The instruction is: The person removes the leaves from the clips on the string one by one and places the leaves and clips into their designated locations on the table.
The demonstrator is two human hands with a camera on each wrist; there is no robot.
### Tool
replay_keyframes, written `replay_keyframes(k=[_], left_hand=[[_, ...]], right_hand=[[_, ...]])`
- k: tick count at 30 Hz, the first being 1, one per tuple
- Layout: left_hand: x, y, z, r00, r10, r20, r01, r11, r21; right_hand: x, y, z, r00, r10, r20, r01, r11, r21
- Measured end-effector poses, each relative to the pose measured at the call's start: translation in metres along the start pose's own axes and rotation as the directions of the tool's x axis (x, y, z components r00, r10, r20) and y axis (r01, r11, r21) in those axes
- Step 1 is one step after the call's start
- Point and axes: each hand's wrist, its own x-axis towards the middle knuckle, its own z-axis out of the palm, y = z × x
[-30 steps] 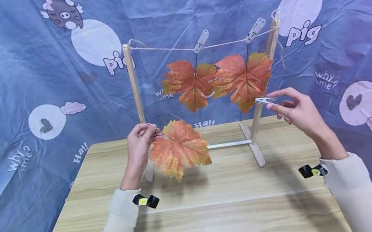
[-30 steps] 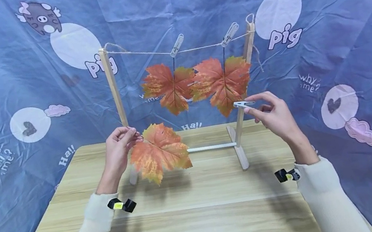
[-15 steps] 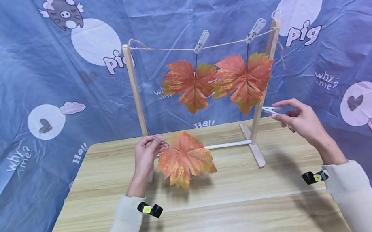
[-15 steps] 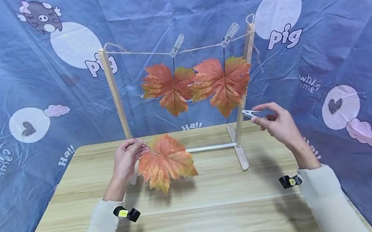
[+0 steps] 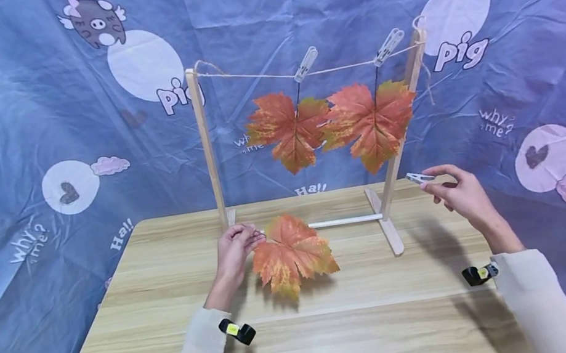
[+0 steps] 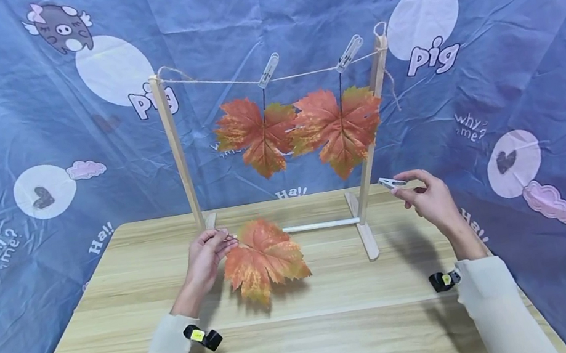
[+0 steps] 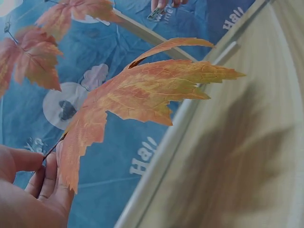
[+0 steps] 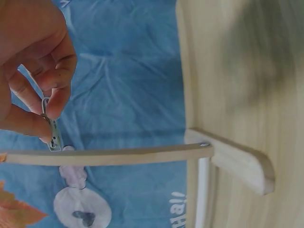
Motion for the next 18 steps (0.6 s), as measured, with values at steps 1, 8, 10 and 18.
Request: replay_keyframes(k=[1,8,10,18], left_hand=[[0.0,-0.003,0.0,1.0,-0.005,-0.007,0.005,1.0,-0.011],[0.001,-0.023,-0.004,0.997,-0.056,-0.06,0.056,0.998,0.0],[0.0,-0.029,-0.005,0.994,-0.08,-0.08,0.081,0.997,0.004],[0.0,-0.048,-0.006,0.984,-0.139,-0.111,0.142,0.99,0.024]], right_hand=[[0.0,0.002,0.0,1.0,0.002,0.0,-0.002,1.0,-0.012],[0.004,0.021,0.003,1.0,0.01,0.013,-0.009,0.994,-0.109],[0.005,0.027,0.005,1.0,0.02,0.016,-0.017,0.99,-0.14],[0.01,0.047,0.014,0.997,0.062,0.052,-0.05,0.977,-0.207]])
